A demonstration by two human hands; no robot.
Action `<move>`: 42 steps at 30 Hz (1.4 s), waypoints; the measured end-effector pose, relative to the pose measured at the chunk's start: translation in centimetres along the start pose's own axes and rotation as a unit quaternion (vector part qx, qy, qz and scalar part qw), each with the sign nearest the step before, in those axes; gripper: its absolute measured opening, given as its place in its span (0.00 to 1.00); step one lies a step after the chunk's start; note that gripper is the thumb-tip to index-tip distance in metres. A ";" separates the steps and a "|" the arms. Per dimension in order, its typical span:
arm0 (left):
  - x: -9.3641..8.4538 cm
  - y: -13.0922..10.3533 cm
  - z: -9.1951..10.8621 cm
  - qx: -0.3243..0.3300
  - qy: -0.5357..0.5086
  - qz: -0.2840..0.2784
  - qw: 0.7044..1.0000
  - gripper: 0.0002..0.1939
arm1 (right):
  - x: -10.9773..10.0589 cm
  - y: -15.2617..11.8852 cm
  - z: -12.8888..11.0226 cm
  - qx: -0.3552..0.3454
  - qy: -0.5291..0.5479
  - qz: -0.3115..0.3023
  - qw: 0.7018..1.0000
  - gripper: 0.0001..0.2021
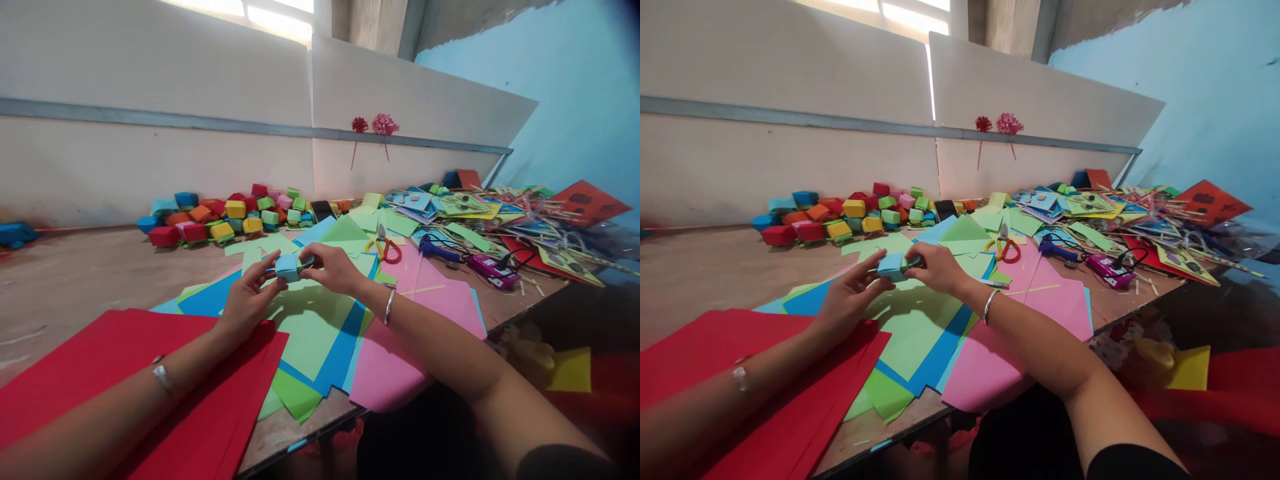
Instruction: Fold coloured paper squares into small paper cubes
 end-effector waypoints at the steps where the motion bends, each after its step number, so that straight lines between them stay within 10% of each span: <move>1: 0.0 0.0 0.1 0.005 0.006 0.001 1.000 0.32 | 0.1 0.0 0.2 0.009 0.010 -0.002 1.000 0.07; 13: -0.3 0.2 0.9 0.044 0.007 0.021 0.999 0.22 | 2.8 -0.9 3.9 0.199 0.238 -0.005 0.951 0.09; 27: 0.2 0.4 -0.2 0.004 -0.007 -0.004 1.000 0.31 | 3.2 -1.9 5.4 0.306 0.268 0.013 0.913 0.08; 36: -1.6 1.1 2.0 0.176 0.187 0.075 0.964 0.22 | 2.3 -1.7 5.8 0.286 0.149 0.026 0.946 0.09; 42: -0.4 1.6 1.4 0.229 0.260 0.016 0.938 0.18 | 2.0 -1.3 5.9 0.230 0.060 0.023 0.971 0.11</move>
Point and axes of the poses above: each hand's wrist, its own y-axis towards the middle knuckle, its own x-axis out of the palm, z = x × y, the point moved 10 cm from there along y, towards the middle knuckle, and after that the axes turned 11 degrees about z, right-handed, at the moved point
